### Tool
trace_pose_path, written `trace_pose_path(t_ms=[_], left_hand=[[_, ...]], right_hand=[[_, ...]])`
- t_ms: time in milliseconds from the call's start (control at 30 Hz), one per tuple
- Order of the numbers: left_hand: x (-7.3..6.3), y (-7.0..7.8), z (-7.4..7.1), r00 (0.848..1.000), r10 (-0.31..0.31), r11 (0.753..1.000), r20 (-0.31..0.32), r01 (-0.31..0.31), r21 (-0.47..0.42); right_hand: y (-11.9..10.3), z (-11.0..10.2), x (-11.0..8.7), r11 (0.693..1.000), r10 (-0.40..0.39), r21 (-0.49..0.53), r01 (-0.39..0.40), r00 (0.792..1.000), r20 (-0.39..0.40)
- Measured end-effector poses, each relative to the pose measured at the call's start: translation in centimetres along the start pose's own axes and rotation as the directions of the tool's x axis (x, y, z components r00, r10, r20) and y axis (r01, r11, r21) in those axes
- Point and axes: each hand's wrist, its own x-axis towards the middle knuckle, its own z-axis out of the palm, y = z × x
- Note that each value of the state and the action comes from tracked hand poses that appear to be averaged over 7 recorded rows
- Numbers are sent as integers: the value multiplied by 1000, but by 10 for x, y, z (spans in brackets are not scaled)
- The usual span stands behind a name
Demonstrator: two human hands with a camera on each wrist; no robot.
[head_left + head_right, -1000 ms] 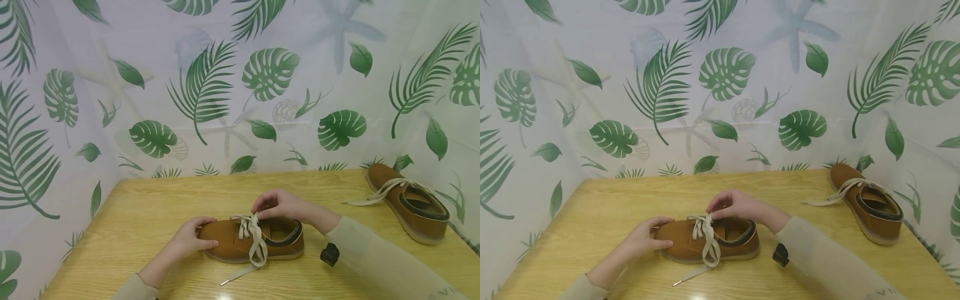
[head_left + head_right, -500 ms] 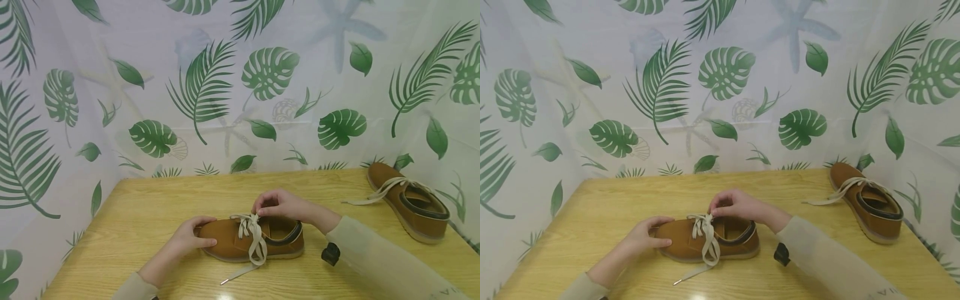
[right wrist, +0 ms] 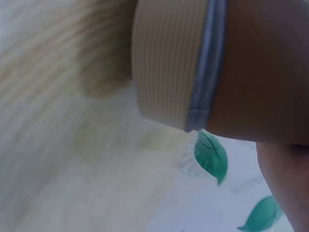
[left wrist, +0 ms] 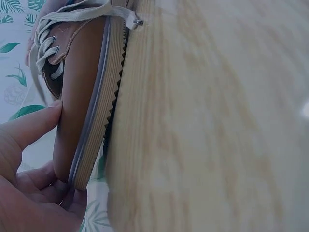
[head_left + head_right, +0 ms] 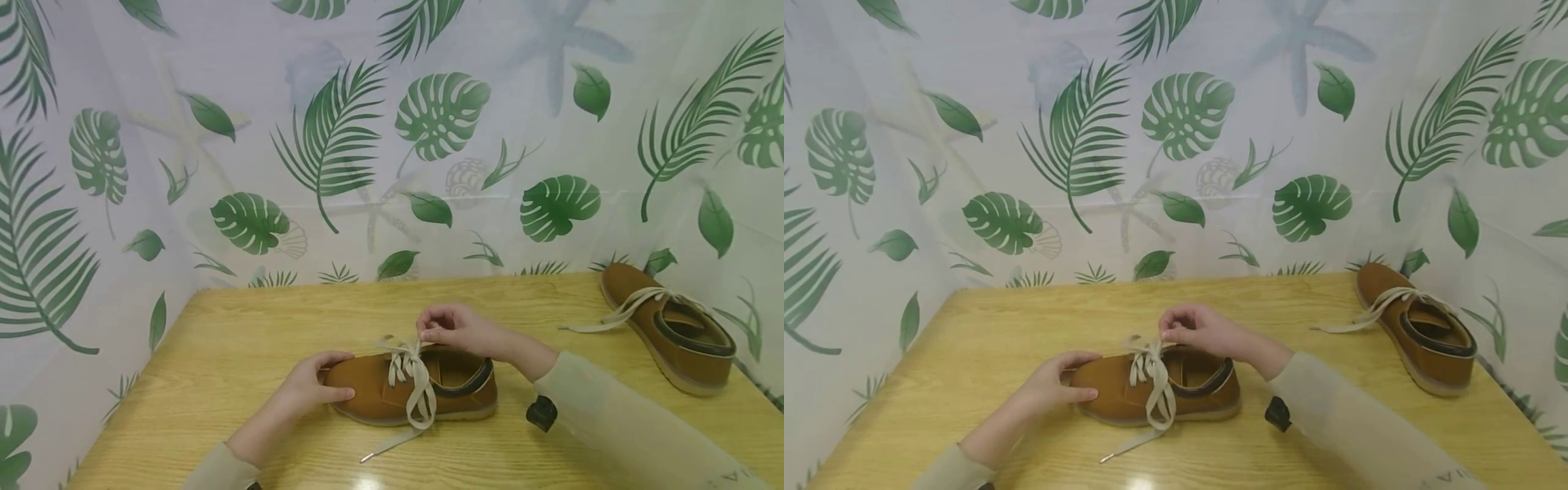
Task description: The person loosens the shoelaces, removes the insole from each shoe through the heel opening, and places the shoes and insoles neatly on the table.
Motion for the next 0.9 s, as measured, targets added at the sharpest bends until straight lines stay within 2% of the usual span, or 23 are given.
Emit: trace_pose_path(t_ms=[100,267,433,567,700,900], left_hand=[[0,1,0,1000,0,1000,4,0,7],[0,3,-1,1000,17,1000,12,-17,18],[0,3,1,1000,9,999,3,-9,41],[1,3,0,1000,15,998,4,-15,68],[0,3,0,999,31,997,20,-33,71],[1,5,0,999,37,996,23,-38,79]], right_hand=[[-4,-2,1,1000,2,-22,-3,999,-44],[-7,-8,3,995,26,-92,-31,998,-63],[-6,-15,-1,986,89,-138,-93,995,-36],[-5,-23,-6,971,104,-217,-98,994,16],[-4,-29,-9,971,125,-212,-110,991,57],[-11,-33,-8,969,145,-211,-130,988,55]])
